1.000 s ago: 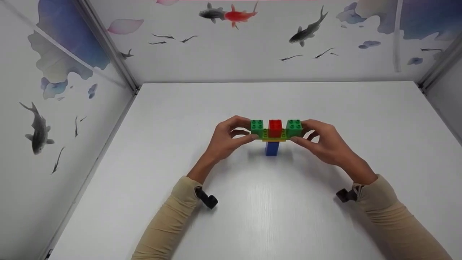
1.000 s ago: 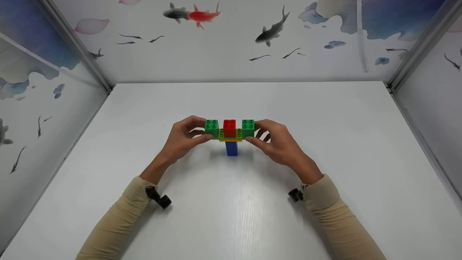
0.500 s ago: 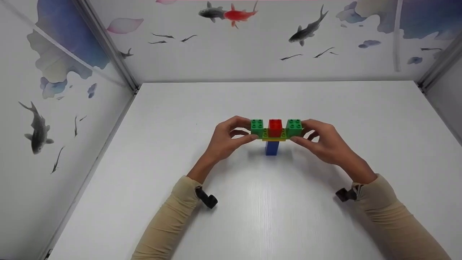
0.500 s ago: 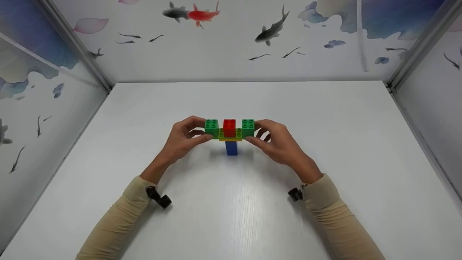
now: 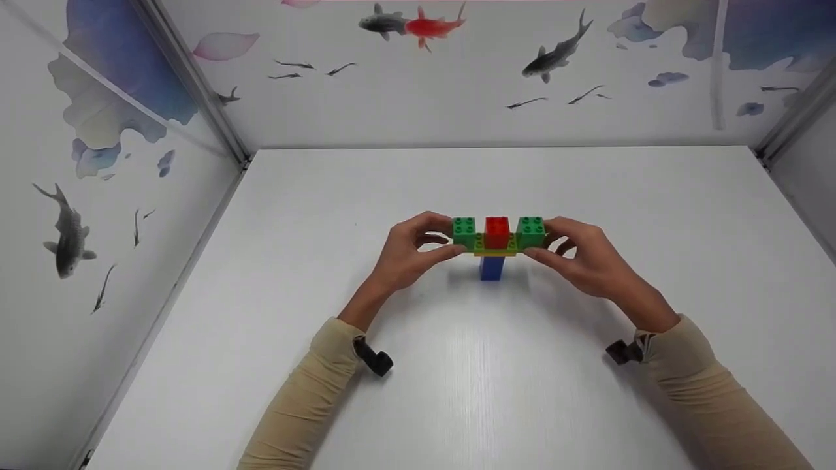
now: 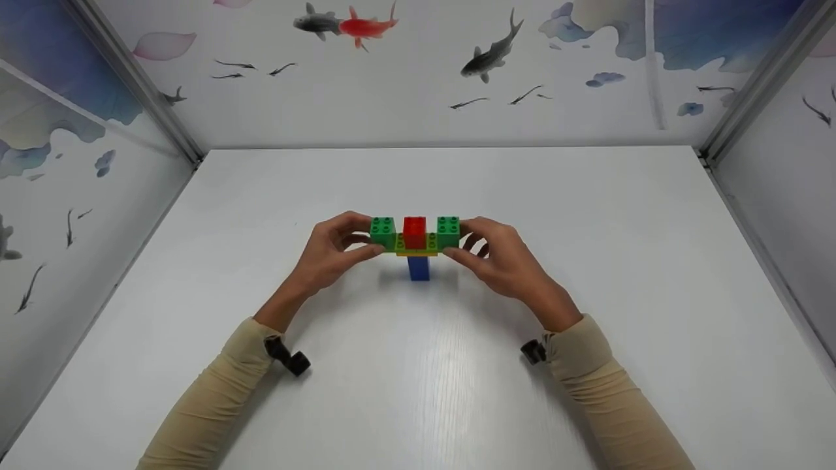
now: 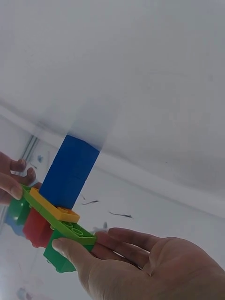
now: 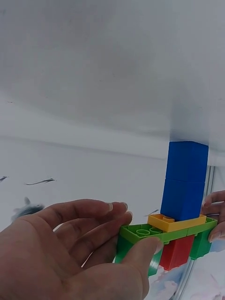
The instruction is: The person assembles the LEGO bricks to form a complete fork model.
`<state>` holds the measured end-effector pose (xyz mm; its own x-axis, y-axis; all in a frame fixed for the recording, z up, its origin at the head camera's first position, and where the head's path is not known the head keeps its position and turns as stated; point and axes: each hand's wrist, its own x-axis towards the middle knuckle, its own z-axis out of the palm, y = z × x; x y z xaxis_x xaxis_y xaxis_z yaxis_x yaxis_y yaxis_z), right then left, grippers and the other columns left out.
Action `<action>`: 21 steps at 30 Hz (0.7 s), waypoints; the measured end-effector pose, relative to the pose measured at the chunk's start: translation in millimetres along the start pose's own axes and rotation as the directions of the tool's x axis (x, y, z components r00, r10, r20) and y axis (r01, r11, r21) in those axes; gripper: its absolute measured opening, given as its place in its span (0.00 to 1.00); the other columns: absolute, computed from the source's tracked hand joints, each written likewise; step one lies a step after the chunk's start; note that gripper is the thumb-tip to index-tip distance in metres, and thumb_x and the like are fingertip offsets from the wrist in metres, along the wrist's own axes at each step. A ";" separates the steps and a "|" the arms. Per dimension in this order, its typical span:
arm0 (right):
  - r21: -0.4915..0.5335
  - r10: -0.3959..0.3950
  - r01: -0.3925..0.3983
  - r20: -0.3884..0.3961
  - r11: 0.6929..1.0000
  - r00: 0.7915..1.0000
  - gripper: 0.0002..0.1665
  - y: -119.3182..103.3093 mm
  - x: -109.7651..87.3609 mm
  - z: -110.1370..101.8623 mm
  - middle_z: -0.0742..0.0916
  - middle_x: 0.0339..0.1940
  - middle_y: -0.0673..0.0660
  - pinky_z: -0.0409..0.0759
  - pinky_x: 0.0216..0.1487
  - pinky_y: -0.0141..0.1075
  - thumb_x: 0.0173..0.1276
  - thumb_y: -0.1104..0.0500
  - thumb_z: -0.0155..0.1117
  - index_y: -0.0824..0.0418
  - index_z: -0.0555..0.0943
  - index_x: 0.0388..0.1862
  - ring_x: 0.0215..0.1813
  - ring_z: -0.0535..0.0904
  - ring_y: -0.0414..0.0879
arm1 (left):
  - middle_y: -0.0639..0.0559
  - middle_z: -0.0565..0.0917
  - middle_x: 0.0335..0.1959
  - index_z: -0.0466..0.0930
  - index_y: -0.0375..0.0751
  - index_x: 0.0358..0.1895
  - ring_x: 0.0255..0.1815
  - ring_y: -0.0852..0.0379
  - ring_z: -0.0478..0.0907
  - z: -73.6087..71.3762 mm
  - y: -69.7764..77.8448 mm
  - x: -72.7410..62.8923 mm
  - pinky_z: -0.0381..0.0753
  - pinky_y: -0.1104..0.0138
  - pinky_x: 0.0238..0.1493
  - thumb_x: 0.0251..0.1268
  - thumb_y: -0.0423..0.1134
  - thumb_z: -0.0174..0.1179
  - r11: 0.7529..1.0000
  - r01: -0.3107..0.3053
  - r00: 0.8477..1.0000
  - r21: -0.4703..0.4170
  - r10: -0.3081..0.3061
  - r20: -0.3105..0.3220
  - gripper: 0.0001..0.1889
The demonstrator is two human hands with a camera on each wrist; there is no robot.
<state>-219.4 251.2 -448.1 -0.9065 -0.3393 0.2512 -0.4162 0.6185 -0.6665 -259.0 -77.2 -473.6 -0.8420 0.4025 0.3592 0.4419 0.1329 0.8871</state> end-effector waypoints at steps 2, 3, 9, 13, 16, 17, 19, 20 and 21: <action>-0.001 -0.003 0.003 0.000 1.000 1.000 0.19 0.7 -0.1 0.2 0.91 0.48 0.51 0.86 0.47 0.30 0.75 0.54 0.76 0.58 0.86 0.61 0.49 0.84 0.44 | 0.51 0.90 0.56 0.85 0.45 0.61 0.59 0.56 0.87 0.0 0.1 -0.2 0.88 0.51 0.66 0.68 0.41 0.77 1.000 0.000 1.000 0.006 0.000 0.001 0.21; 0.000 -0.005 0.005 0.000 1.000 1.000 0.19 1.0 -0.2 0.3 0.91 0.48 0.51 0.86 0.47 0.30 0.75 0.54 0.76 0.58 0.86 0.61 0.49 0.84 0.44 | 0.52 0.90 0.56 0.86 0.45 0.61 0.59 0.57 0.87 0.0 0.1 -0.4 0.88 0.52 0.66 0.68 0.41 0.77 1.000 0.000 1.000 0.010 0.000 0.002 0.21; 0.003 -0.008 0.008 -0.005 1.000 1.000 0.19 1.4 -0.1 0.6 0.91 0.48 0.51 0.87 0.47 0.32 0.76 0.53 0.75 0.58 0.86 0.60 0.49 0.84 0.44 | 0.53 0.91 0.55 0.86 0.47 0.62 0.58 0.58 0.87 -0.5 -0.8 -0.5 0.87 0.55 0.67 0.68 0.42 0.77 1.000 -0.007 1.000 0.017 0.007 0.005 0.21; 0.006 0.000 0.000 0.001 1.000 1.000 0.20 1.5 0.3 0.6 0.91 0.50 0.51 0.86 0.48 0.31 0.76 0.53 0.74 0.58 0.86 0.62 0.50 0.85 0.44 | 0.53 0.91 0.56 0.86 0.47 0.63 0.59 0.58 0.87 -2.2 -1.0 0.0 0.87 0.60 0.66 0.69 0.42 0.77 1.000 -0.015 1.000 0.027 0.015 0.015 0.21; 0.003 0.001 -0.001 0.001 1.000 1.000 0.21 1.6 0.4 0.5 0.91 0.52 0.52 0.86 0.48 0.30 0.77 0.53 0.74 0.58 0.85 0.64 0.52 0.86 0.46 | 0.53 0.91 0.57 0.85 0.46 0.64 0.60 0.58 0.87 -3.9 -1.2 0.3 0.87 0.59 0.67 0.70 0.42 0.76 0.999 -0.024 0.999 0.040 0.024 0.022 0.22; 0.001 0.003 -0.003 0.000 1.000 1.000 0.22 1.4 0.3 0.5 0.92 0.52 0.53 0.86 0.48 0.29 0.77 0.53 0.74 0.58 0.85 0.65 0.52 0.86 0.46 | 0.53 0.91 0.58 0.85 0.46 0.65 0.60 0.58 0.87 -4.5 -1.3 0.4 0.87 0.59 0.67 0.70 0.42 0.76 0.999 -0.026 0.999 0.045 0.025 0.023 0.22; -0.002 0.002 -0.002 -0.008 1.000 1.000 0.23 1.6 0.4 0.8 0.92 0.54 0.54 0.86 0.49 0.29 0.78 0.53 0.73 0.58 0.84 0.67 0.53 0.88 0.48 | 0.53 0.90 0.59 0.84 0.46 0.67 0.61 0.59 0.87 -5.3 -1.4 0.7 0.87 0.57 0.68 0.71 0.43 0.75 0.998 -0.026 0.999 0.053 0.025 0.025 0.23; -0.003 0.002 -0.003 -0.015 1.000 1.000 0.24 1.6 0.3 0.9 0.92 0.55 0.54 0.86 0.49 0.29 0.78 0.53 0.72 0.58 0.84 0.69 0.54 0.88 0.49 | 0.53 0.90 0.60 0.84 0.46 0.68 0.62 0.59 0.87 -5.4 -1.4 1.0 0.87 0.57 0.68 0.72 0.43 0.74 0.998 -0.024 0.999 0.057 0.023 0.024 0.23; -0.006 0.005 -0.005 -0.023 1.000 1.000 0.25 1.7 0.5 1.2 0.92 0.56 0.55 0.86 0.49 0.29 0.78 0.53 0.72 0.58 0.83 0.70 0.54 0.89 0.50 | 0.53 0.90 0.61 0.83 0.46 0.69 0.62 0.59 0.87 -5.3 -1.3 1.4 0.87 0.57 0.68 0.73 0.43 0.73 0.998 -0.021 1.000 0.060 0.020 0.023 0.24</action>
<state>-220.4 251.2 -449.9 -0.9100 -0.3196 0.2639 -0.4118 0.6247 -0.6635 -262.4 -81.7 -472.7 -0.8260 0.4254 0.3699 0.4774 0.1790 0.8603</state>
